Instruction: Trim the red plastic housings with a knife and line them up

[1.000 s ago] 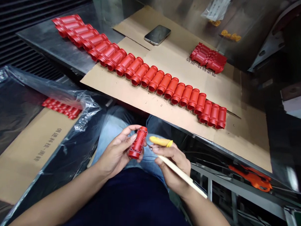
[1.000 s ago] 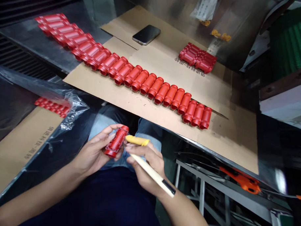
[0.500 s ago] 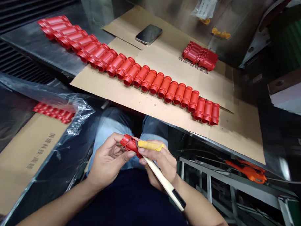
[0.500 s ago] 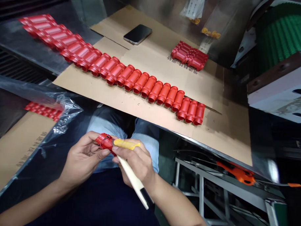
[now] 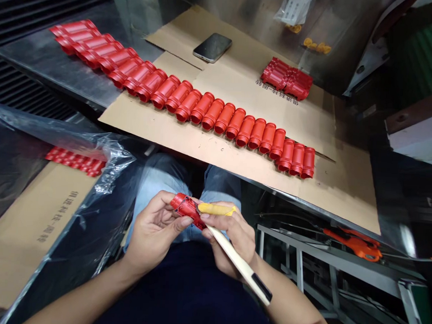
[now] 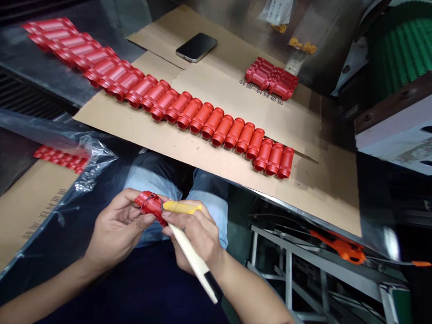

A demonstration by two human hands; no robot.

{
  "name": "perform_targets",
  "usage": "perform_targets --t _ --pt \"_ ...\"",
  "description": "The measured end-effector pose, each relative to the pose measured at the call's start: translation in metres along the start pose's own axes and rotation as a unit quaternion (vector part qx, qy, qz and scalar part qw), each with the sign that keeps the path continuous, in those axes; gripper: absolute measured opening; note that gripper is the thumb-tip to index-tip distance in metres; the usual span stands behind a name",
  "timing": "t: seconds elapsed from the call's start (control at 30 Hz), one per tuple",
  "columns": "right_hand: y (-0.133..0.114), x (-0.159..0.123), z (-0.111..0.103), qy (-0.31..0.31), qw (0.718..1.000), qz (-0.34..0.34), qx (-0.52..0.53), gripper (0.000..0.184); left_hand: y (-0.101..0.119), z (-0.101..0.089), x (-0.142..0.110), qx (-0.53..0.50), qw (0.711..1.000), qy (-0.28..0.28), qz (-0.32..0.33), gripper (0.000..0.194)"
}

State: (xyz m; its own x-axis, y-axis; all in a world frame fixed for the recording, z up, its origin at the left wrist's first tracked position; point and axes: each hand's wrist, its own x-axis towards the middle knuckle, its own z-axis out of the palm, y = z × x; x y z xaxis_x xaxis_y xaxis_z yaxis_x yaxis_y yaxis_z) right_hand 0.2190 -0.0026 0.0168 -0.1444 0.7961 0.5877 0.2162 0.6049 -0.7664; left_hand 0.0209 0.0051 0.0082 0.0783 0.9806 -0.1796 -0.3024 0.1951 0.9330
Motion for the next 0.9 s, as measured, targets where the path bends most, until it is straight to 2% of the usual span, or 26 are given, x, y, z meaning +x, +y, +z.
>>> perform_targets --t 0.13,0.33,0.5,0.67,0.73,0.8,0.87,0.9 --pt "0.003 0.001 -0.001 0.003 1.000 -0.001 -0.002 0.032 0.000 -0.001 0.001 0.006 1.000 -0.001 0.003 0.025" --pt "0.003 -0.001 0.000 -0.002 1.000 -0.004 -0.003 0.034 0.003 0.001 0.002 0.018 1.000 -0.006 0.013 0.019" --pt "0.005 0.005 -0.009 -0.053 0.998 0.017 -0.013 0.031 0.005 0.003 0.003 0.034 0.999 0.000 0.014 0.023" --pt "0.014 0.009 -0.014 -0.102 0.993 -0.042 -0.043 0.032 0.004 0.003 0.003 0.037 0.999 0.005 0.018 0.022" --pt "0.015 0.007 -0.013 -0.071 0.997 -0.009 -0.021 0.025 0.004 0.003 0.003 0.029 0.999 0.000 0.016 0.021" --pt "0.015 0.005 -0.011 0.004 0.995 0.084 0.055 0.019 0.003 0.001 0.002 0.019 1.000 -0.006 0.011 0.021" --pt "0.014 0.003 -0.011 0.076 0.973 0.166 0.141 0.017 0.003 0.000 0.002 0.011 1.000 -0.007 0.004 0.022" --pt "0.013 0.003 -0.011 0.091 0.964 0.187 0.165 0.017 0.003 -0.001 0.002 0.008 1.000 -0.006 0.001 0.022"
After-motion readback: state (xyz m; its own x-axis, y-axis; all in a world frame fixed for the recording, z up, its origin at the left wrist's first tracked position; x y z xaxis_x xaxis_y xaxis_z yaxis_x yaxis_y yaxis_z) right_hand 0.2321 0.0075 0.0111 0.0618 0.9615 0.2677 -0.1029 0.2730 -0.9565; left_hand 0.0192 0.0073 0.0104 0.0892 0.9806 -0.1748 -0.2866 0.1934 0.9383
